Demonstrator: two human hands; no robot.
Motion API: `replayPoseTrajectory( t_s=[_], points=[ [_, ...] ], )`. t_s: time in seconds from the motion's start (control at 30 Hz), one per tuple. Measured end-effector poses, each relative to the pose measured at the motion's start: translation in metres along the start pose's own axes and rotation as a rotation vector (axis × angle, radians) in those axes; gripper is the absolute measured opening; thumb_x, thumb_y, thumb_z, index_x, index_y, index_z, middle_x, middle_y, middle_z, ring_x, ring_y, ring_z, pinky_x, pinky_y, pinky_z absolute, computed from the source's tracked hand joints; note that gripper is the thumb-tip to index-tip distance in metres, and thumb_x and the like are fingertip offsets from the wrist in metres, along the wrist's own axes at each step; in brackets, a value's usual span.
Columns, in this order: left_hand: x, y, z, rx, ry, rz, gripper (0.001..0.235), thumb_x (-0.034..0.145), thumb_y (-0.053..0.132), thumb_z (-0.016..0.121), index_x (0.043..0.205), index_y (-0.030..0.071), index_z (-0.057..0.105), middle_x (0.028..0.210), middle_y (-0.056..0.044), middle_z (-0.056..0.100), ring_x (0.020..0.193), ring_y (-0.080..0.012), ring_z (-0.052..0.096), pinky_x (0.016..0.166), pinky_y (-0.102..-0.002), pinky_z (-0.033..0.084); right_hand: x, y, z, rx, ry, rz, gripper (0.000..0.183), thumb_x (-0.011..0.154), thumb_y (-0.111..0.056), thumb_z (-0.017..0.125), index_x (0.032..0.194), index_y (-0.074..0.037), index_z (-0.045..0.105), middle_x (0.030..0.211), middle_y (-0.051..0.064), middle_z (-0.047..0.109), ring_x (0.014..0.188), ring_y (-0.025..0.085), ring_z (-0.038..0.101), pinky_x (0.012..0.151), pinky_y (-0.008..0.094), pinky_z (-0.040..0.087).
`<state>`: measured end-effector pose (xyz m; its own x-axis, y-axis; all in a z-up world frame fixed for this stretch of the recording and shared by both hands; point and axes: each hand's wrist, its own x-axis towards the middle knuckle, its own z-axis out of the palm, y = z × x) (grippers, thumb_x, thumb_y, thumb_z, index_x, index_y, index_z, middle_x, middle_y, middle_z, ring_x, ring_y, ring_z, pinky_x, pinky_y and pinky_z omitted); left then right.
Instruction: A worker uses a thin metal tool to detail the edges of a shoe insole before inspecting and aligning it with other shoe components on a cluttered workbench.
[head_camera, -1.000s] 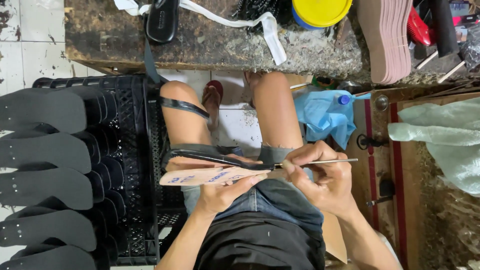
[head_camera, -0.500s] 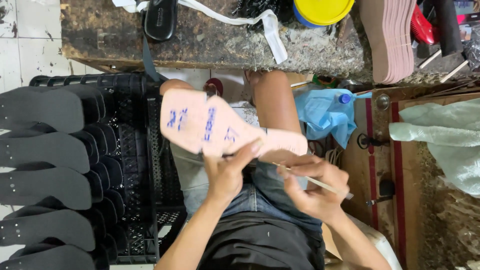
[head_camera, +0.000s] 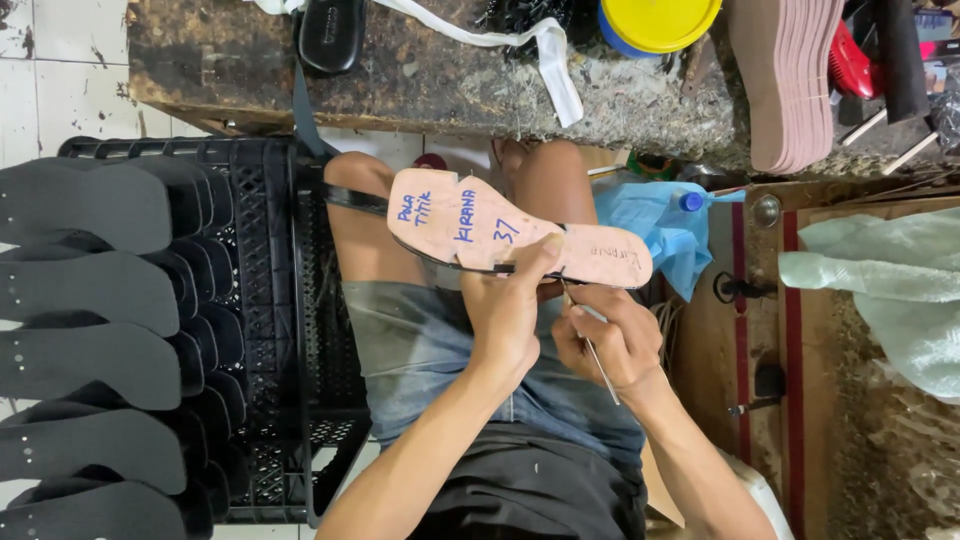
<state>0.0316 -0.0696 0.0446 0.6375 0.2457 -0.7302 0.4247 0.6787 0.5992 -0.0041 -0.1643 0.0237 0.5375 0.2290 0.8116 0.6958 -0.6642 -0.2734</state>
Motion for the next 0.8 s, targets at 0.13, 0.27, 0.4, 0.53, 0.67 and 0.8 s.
replayPoseTrajectory(
  t_s=[0.13, 0.27, 0.4, 0.53, 0.67, 0.8],
  points=[
    [0.007, -0.011, -0.003, -0.012, 0.008, -0.014, 0.041, 0.056, -0.001, 0.076, 0.090, -0.003, 0.054, 0.077, -0.013, 0.059, 0.068, -0.0226, 0.058, 0.050, -0.044, 0.052, 0.001, 0.001, 0.002, -0.035, 0.008, 0.004, 0.012, 0.065, 0.011, 0.056, 0.063, -0.001, 0.054, 0.067, 0.014, 0.062, 0.045, 0.023, 0.055, 0.036, 0.031, 0.041],
    [0.008, -0.008, -0.002, 0.008, -0.013, 0.014, 0.039, 0.058, -0.001, 0.074, 0.092, -0.002, 0.055, 0.080, -0.012, 0.059, 0.070, -0.0219, 0.058, 0.052, -0.043, 0.052, 0.007, 0.001, 0.003, 0.011, 0.008, -0.011, 0.014, 0.065, 0.014, 0.053, 0.064, 0.000, 0.052, 0.065, 0.015, 0.060, 0.044, 0.023, 0.052, 0.037, 0.032, 0.042],
    [0.018, -0.020, -0.006, 0.025, -0.024, 0.045, 0.038, 0.060, -0.001, 0.074, 0.093, -0.003, 0.055, 0.080, -0.012, 0.058, 0.073, -0.0199, 0.057, 0.051, -0.041, 0.051, 0.021, -0.007, -0.002, 0.038, -0.080, 0.076, 0.018, 0.062, 0.016, 0.053, 0.065, -0.002, 0.053, 0.062, 0.013, 0.058, 0.041, 0.023, 0.051, 0.033, 0.033, 0.042],
    [0.013, -0.015, -0.010, -0.016, -0.024, 0.026, 0.043, 0.059, -0.003, 0.073, 0.096, -0.005, 0.051, 0.083, -0.014, 0.056, 0.070, -0.0264, 0.058, 0.047, -0.046, 0.052, 0.029, -0.007, -0.018, 0.094, -0.025, 0.220, 0.014, 0.070, 0.012, 0.055, 0.067, -0.001, 0.053, 0.061, 0.012, 0.059, 0.040, 0.021, 0.050, 0.040, 0.028, 0.044],
    [0.017, -0.031, -0.026, 0.064, -0.074, 0.036, 0.047, 0.059, -0.002, 0.075, 0.099, -0.006, 0.052, 0.086, -0.016, 0.058, 0.070, -0.0283, 0.061, 0.046, -0.041, 0.053, 0.026, 0.009, -0.027, 0.168, -0.305, 0.440, 0.021, 0.072, 0.008, 0.057, 0.092, 0.002, 0.062, 0.080, 0.018, 0.061, 0.072, 0.038, 0.057, 0.060, 0.043, 0.047],
    [0.010, -0.031, -0.034, 0.172, -0.103, 0.064, 0.054, 0.055, 0.000, 0.078, 0.102, -0.007, 0.053, 0.089, -0.016, 0.059, 0.073, -0.0256, 0.061, 0.048, -0.038, 0.054, 0.036, 0.015, -0.030, 0.384, -0.529, 0.530, 0.049, 0.059, -0.002, 0.073, 0.103, 0.006, 0.055, 0.094, 0.024, 0.060, 0.092, 0.044, 0.055, 0.073, 0.053, 0.045]
  ],
)
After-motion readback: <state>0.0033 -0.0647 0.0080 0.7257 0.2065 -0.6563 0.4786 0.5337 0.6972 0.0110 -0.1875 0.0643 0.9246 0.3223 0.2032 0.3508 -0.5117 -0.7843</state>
